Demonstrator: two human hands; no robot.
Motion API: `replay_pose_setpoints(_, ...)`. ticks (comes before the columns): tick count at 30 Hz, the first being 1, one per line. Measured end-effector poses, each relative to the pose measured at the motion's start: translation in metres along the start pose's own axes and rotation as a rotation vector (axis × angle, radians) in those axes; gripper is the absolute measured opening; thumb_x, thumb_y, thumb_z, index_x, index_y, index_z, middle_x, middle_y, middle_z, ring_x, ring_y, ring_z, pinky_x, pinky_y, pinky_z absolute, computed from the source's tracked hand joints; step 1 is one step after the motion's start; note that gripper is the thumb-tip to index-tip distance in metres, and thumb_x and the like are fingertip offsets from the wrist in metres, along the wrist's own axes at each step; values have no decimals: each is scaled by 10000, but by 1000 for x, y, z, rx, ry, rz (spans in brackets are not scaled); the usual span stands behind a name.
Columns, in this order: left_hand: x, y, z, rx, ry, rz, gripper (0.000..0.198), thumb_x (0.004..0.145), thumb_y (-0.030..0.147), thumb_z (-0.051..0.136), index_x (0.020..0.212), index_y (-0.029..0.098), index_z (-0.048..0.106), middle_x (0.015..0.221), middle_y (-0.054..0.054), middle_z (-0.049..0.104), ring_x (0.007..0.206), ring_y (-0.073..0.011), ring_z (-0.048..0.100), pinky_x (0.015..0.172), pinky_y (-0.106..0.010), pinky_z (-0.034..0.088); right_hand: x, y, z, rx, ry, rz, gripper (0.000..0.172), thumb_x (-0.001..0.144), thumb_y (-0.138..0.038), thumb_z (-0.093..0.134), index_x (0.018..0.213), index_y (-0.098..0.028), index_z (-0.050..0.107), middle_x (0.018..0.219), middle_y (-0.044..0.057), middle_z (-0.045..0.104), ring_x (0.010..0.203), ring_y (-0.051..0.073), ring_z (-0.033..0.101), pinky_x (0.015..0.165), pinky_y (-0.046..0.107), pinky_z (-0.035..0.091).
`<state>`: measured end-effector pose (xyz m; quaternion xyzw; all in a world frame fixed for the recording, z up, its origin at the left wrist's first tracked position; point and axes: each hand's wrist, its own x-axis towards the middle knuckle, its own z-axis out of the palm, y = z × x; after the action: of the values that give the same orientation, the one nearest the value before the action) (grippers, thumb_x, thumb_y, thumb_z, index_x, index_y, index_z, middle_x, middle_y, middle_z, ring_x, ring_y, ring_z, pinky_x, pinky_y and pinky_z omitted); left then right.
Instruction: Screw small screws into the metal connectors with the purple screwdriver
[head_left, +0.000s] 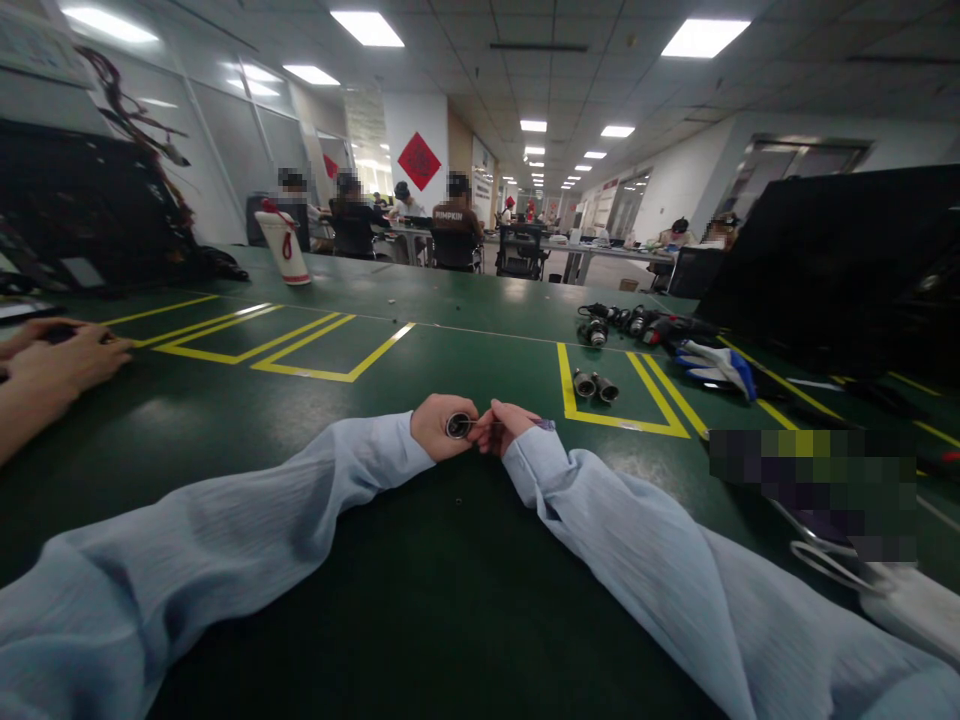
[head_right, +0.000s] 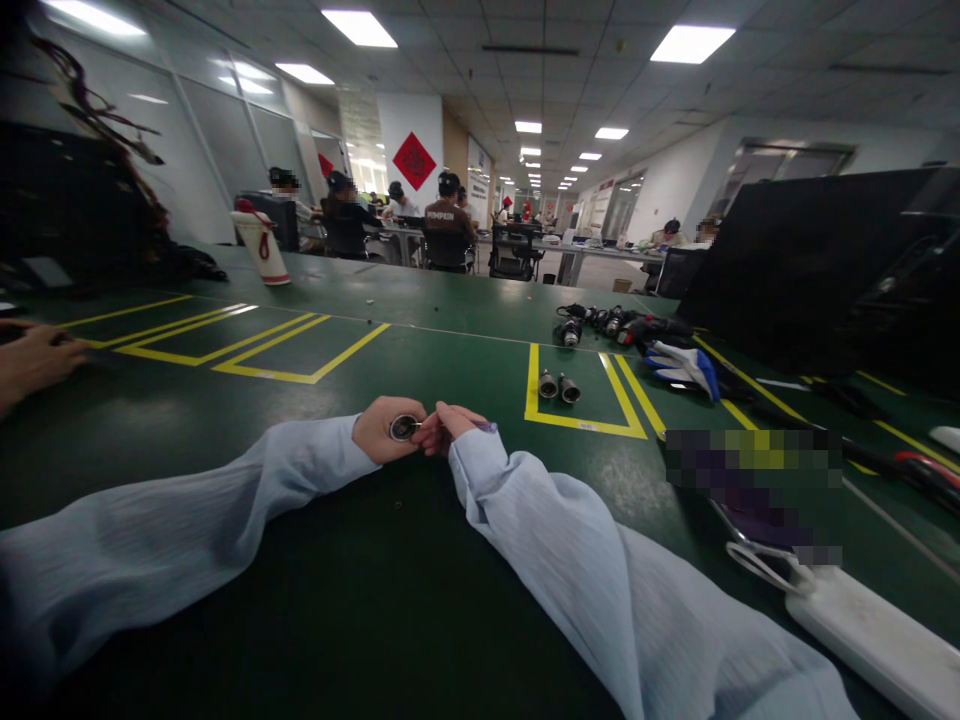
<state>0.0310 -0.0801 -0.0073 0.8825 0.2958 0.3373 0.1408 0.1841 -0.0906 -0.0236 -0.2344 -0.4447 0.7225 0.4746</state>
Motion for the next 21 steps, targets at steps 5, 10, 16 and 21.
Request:
replay_pose_setpoints(5,-1,3,4,-34,32,-24,82,622,186,538,588,114,516,546,-9,540,500,-77,480,477,-174,379,-1,-1,-2,-25,5,-24,306,701,-411,568,557,-141,570,484,16,624,400,75,513,418,193,411)
replay_pose_setpoints(10,0,4,4,81,62,-34,69,611,185,534,591,121,520,530,7,508,481,-73,459,468,-176,357,-2,4,0,-161,107,-134,312,670,-445,597,574,-148,587,519,17,631,432,85,524,428,204,424)
replay_pose_setpoints(16,-1,1,2,74,6,-21,48,581,150,536,615,120,520,554,7,512,497,-77,461,475,-178,359,1,2,0,-20,40,-14,291,705,-397,578,557,-146,578,502,12,630,419,72,524,427,188,420)
replay_pose_setpoints(21,-2,2,3,-13,-9,0,81,623,176,528,572,122,495,550,-11,536,503,-81,476,482,-180,369,-1,-3,0,-36,-43,17,321,691,-411,568,523,-138,574,480,21,624,393,69,508,414,184,403)
